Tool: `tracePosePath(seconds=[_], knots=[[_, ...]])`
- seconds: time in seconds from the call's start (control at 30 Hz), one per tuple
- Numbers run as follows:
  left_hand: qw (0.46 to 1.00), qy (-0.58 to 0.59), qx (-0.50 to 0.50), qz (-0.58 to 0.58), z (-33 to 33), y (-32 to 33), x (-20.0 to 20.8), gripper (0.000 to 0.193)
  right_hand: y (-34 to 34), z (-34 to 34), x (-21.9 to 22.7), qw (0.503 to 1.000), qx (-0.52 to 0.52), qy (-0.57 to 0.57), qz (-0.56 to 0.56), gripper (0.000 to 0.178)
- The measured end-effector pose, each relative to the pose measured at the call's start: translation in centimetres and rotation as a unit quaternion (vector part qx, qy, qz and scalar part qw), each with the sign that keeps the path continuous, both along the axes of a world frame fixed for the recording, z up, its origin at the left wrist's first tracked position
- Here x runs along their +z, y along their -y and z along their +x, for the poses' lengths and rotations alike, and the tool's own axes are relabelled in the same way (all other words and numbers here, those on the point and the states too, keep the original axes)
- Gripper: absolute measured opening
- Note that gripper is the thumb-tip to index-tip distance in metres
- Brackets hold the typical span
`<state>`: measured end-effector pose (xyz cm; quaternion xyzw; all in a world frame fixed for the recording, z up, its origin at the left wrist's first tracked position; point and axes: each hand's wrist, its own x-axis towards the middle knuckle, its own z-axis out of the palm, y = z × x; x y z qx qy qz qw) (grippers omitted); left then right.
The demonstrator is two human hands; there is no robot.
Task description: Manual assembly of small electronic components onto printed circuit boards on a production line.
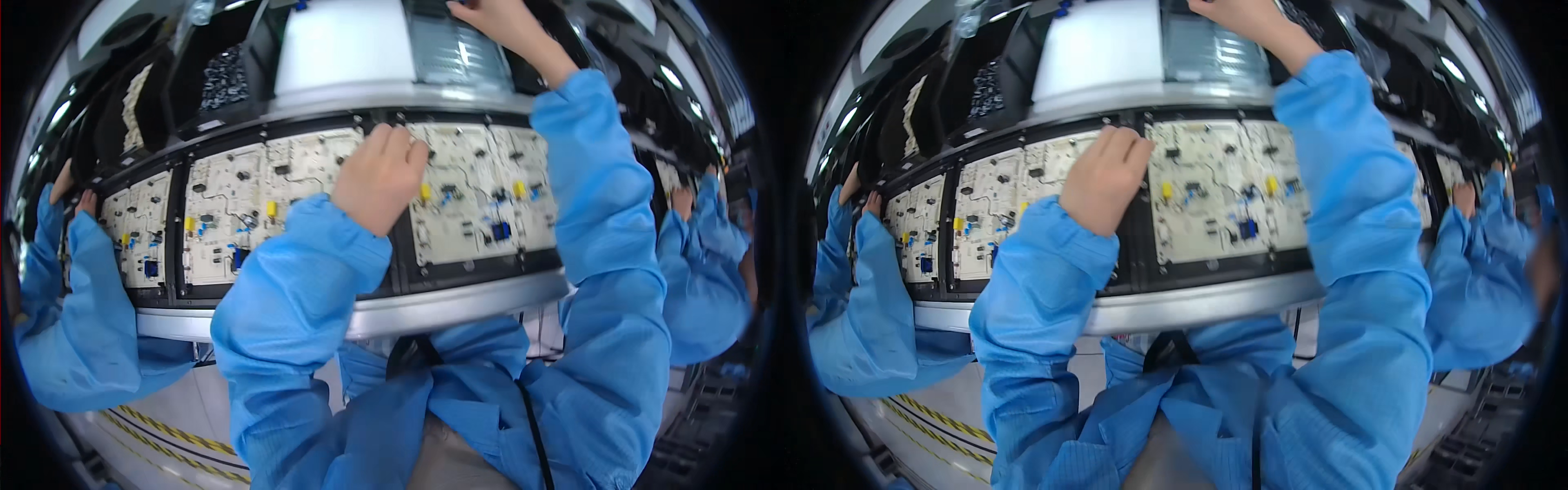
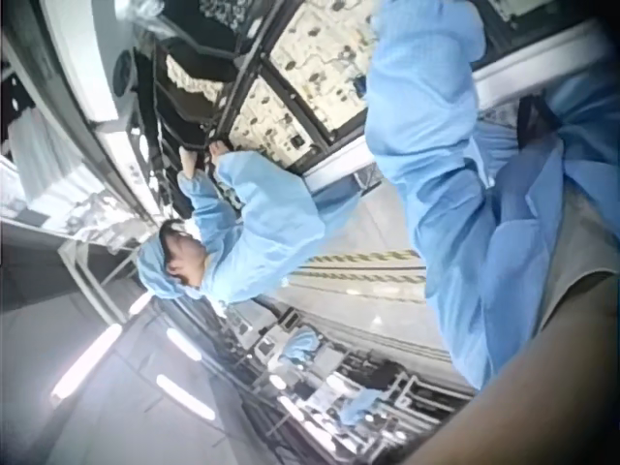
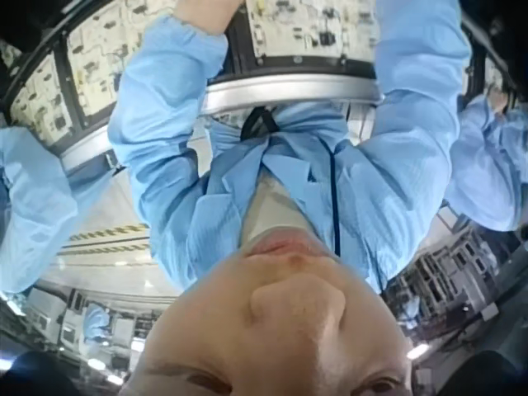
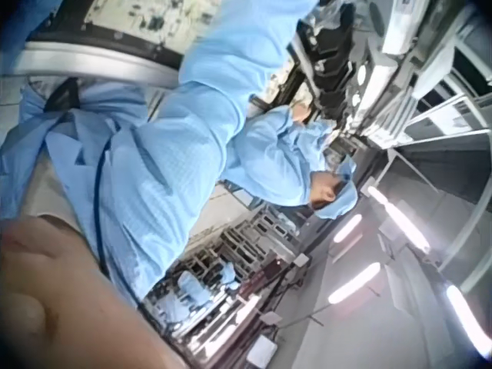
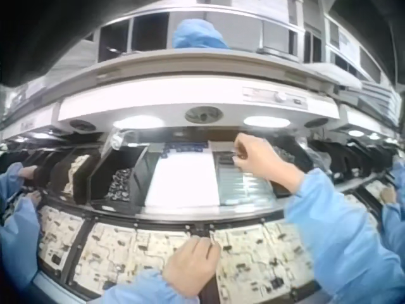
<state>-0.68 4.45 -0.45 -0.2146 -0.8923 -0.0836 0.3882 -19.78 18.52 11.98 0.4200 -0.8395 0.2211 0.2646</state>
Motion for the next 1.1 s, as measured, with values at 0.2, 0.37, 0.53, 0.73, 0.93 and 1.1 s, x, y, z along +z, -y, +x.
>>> tracePosePath(seconds=[0.2, 0.37, 0.53, 0.73, 0.93, 1.1], knots=[[0.941, 0.227, -0.164, 0.188, 1.4, -5.7, 0.9, 0.018, -21.1, 7.3, -4.9, 0.995, -0.088, 0.02, -0.037, 0.025], [0.885, 0.328, -0.26, 0.203, 0.8, -11.9, 0.6, 0.015, -29.1, 13.5, -11.6, 0.963, -0.163, 0.178, -0.123, 0.022], [0.864, 0.395, -0.267, 0.161, -0.9, -17.6, 0.7, 0.018, -30.8, 16.3, -14.7, 0.927, -0.216, 0.195, -0.236, 0.023], [0.857, 0.435, -0.221, 0.169, -2.4, -20.9, -0.4, 0.017, -31.2, 16.5, -14.3, 0.925, -0.189, 0.186, -0.274, 0.022], [0.937, 0.293, -0.191, 0.027, -2.9, -21.7, -1.3, 0.018, -31.7, 16.9, -14.5, 0.919, -0.172, 0.213, -0.282, 0.022], [0.941, 0.288, -0.179, 0.005, -2.8, -21.9, -1.3, 0.019, -31.6, 17.0, -14.2, 0.926, -0.16, 0.202, -0.276, 0.024]])
